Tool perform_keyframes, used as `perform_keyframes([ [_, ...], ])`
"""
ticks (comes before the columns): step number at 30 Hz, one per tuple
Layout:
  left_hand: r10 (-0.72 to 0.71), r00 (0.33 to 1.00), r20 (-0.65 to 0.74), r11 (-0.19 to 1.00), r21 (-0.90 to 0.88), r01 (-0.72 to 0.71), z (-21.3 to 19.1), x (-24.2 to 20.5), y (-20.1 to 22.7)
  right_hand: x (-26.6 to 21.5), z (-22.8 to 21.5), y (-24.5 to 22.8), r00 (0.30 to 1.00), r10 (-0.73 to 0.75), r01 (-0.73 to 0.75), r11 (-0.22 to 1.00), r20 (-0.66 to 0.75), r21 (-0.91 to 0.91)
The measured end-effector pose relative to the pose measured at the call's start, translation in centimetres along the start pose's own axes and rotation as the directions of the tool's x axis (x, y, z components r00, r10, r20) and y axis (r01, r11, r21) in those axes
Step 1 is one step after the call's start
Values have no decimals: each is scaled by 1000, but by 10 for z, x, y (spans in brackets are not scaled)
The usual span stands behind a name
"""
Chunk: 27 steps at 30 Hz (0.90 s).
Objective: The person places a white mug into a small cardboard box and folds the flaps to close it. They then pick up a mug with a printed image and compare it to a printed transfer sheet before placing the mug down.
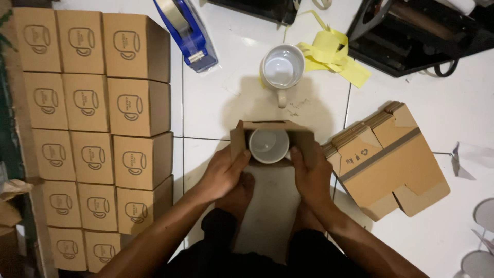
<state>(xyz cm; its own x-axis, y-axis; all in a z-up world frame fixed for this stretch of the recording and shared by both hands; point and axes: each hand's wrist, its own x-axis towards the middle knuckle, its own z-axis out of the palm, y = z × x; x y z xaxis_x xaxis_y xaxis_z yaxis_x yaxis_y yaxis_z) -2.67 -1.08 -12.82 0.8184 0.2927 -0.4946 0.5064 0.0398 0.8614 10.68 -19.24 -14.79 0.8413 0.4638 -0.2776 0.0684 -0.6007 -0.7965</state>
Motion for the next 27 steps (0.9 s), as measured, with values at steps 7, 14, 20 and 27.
perform_keyframes([
  [7,46,999,-23,994,104,-43,8,1,19,11,-7,-15,998,58,-58,996,-3,-64],
  [14,75,997,31,996,37,-76,-2,0,35,13,-12,-17,987,160,-158,983,15,-93],
  [20,-72,997,-20,767,-640,43,-10,6,-61,15,-29,19,911,-23,-157,904,411,398],
  [27,-79,973,-217,975,-221,30,7,39,-37,37,-27,-7,881,183,-302,927,437,222],
])
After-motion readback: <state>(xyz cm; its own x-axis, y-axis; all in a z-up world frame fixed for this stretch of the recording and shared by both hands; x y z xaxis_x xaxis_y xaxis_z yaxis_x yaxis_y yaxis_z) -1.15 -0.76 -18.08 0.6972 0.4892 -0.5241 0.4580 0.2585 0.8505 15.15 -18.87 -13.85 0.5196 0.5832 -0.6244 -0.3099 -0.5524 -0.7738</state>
